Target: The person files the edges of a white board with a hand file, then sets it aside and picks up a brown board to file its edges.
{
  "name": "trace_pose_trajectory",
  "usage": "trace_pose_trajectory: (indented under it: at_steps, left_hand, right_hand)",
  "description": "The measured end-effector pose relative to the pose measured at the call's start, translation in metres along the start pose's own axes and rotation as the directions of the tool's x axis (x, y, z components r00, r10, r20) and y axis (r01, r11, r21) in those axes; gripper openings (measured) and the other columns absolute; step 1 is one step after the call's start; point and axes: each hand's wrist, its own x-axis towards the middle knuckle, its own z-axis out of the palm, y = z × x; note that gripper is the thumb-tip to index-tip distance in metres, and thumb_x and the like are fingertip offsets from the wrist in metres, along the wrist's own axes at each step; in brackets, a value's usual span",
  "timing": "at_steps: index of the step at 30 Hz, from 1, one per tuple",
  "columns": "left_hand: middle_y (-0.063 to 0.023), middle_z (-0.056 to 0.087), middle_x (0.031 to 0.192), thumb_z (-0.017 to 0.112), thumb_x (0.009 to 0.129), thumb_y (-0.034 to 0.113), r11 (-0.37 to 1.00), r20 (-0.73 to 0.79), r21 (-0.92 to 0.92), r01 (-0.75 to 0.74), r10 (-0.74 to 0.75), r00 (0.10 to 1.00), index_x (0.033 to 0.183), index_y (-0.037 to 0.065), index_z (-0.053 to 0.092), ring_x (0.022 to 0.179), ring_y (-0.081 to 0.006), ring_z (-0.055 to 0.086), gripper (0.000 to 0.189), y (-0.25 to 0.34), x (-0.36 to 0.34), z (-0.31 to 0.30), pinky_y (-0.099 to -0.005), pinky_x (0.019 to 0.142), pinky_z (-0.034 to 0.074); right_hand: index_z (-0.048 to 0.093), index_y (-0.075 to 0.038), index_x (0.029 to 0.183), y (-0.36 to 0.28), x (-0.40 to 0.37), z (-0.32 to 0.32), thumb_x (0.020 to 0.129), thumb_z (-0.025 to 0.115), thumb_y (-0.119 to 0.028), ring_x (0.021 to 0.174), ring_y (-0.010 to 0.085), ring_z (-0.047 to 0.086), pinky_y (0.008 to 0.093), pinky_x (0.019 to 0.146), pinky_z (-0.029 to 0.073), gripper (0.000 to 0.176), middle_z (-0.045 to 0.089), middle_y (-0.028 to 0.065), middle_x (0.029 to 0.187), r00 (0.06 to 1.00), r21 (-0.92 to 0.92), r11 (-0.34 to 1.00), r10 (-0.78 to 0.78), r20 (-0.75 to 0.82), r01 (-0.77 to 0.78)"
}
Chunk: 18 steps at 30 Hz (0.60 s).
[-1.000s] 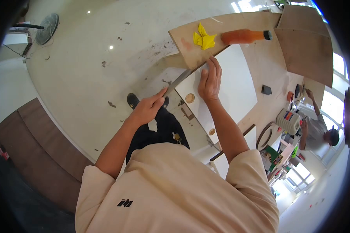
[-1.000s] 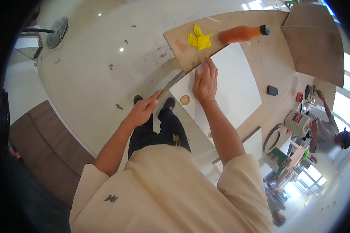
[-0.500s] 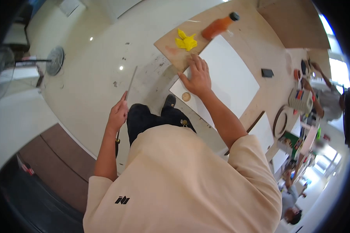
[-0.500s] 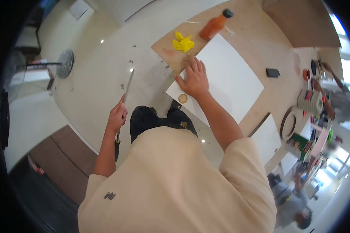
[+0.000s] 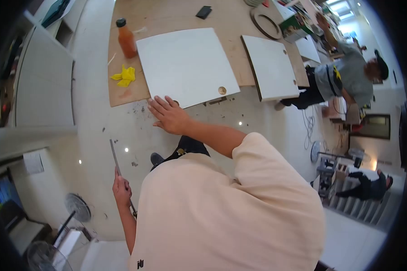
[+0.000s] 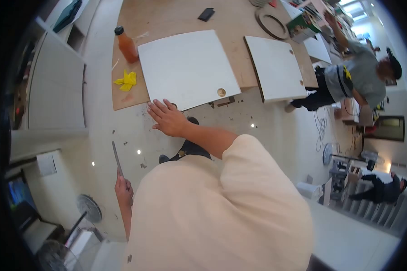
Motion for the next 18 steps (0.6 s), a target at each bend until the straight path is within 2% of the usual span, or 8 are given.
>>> trace_pose_trajectory:
  at_steps: [3, 6, 9, 12, 15, 16, 18]
  left_hand:
    - [0.004, 0.039, 0.067, 0.042, 0.109, 0.032, 0.996, 0.036, 0.092, 0.022, -0.025, 0.999, 0.158, 0.014, 0.033, 0.045, -0.0038, 0.033, 0.053, 0.014, 0.002, -0.023, -0.0196, 0.037, 0.028]
    - [0.0038, 0.039, 0.067, 0.042, 0.109, 0.031, 0.991, 0.086, 0.131, 0.017, -0.028, 0.996, 0.158, 0.014, 0.032, 0.045, -0.0036, 0.034, 0.053, 0.034, 0.005, -0.028, -0.0194, 0.037, 0.028]
    - [0.0037, 0.039, 0.067, 0.041, 0.109, 0.031, 0.989, 0.123, 0.147, -0.014, -0.004, 0.992, 0.158, 0.014, 0.031, 0.044, -0.0033, 0.034, 0.053, 0.047, 0.014, -0.024, -0.0192, 0.037, 0.029]
    - [0.0037, 0.04, 0.067, 0.041, 0.109, 0.03, 0.985, 0.164, 0.161, -0.068, 0.041, 0.986, 0.158, 0.015, 0.032, 0.044, -0.0032, 0.035, 0.053, 0.058, 0.022, -0.015, -0.0191, 0.036, 0.029]
    - [0.0036, 0.04, 0.068, 0.041, 0.109, 0.03, 0.978, 0.179, 0.169, -0.119, 0.089, 0.98, 0.158, 0.014, 0.032, 0.044, -0.0034, 0.035, 0.053, 0.073, 0.02, 0.003, -0.0191, 0.036, 0.029]
    - [0.0036, 0.04, 0.068, 0.041, 0.109, 0.03, 0.977, 0.176, 0.169, -0.129, 0.099, 0.979, 0.158, 0.013, 0.032, 0.044, -0.0034, 0.035, 0.053, 0.079, 0.016, 0.011, -0.0191, 0.036, 0.029]
    - [0.0035, 0.041, 0.069, 0.042, 0.109, 0.031, 0.977, 0.176, 0.167, -0.133, 0.103, 0.979, 0.158, 0.013, 0.033, 0.044, -0.0036, 0.035, 0.053, 0.086, 0.011, 0.026, -0.0191, 0.037, 0.029]
  right_hand:
    - [0.038, -0.006, 0.152, -0.006, -0.013, 0.007, 0.102, 0.047, -0.047, 0.151, 0.0303, 0.024, 0.0514, 0.123, 0.016, 0.066, 0.03, 0.0128, 0.162, 0.994, -0.067, 0.994, 0.081, -0.077, -0.086]
    - [0.036, -0.006, 0.153, -0.001, -0.05, 0.006, 0.102, 0.048, -0.047, 0.152, 0.0296, 0.021, 0.0516, 0.123, 0.016, 0.067, 0.028, 0.0119, 0.163, 0.971, 0.016, 0.975, 0.222, -0.091, -0.222]
    - [0.035, -0.007, 0.154, 0.01, -0.085, 0.004, 0.102, 0.048, -0.047, 0.153, 0.03, 0.02, 0.052, 0.123, 0.015, 0.067, 0.027, 0.0115, 0.164, 0.908, 0.033, 0.913, 0.408, -0.098, -0.407]
    - [0.034, -0.005, 0.154, 0.041, -0.118, 0.006, 0.102, 0.047, -0.048, 0.152, 0.0307, 0.022, 0.0515, 0.123, 0.017, 0.069, 0.027, 0.0123, 0.164, 0.818, -0.055, 0.821, 0.556, -0.146, -0.568]
    - [0.034, -0.001, 0.153, 0.079, -0.143, 0.0, 0.101, 0.052, -0.042, 0.153, 0.0323, 0.021, 0.0519, 0.122, 0.017, 0.068, 0.025, 0.0185, 0.164, 0.621, 0.02, 0.639, 0.753, -0.218, -0.769]
    - [0.037, -0.001, 0.151, 0.093, -0.146, 0.01, 0.101, 0.054, -0.039, 0.148, 0.0323, 0.029, 0.0515, 0.119, 0.023, 0.065, 0.032, 0.0196, 0.159, 0.465, 0.168, 0.556, 0.797, -0.386, -0.814]
    - [0.042, 0.001, 0.147, 0.122, -0.149, 0.031, 0.1, 0.06, -0.033, 0.138, 0.0323, 0.046, 0.0508, 0.113, 0.037, 0.061, 0.046, 0.0218, 0.149, 0.053, 0.482, 0.412, 0.8, -0.598, -0.773]
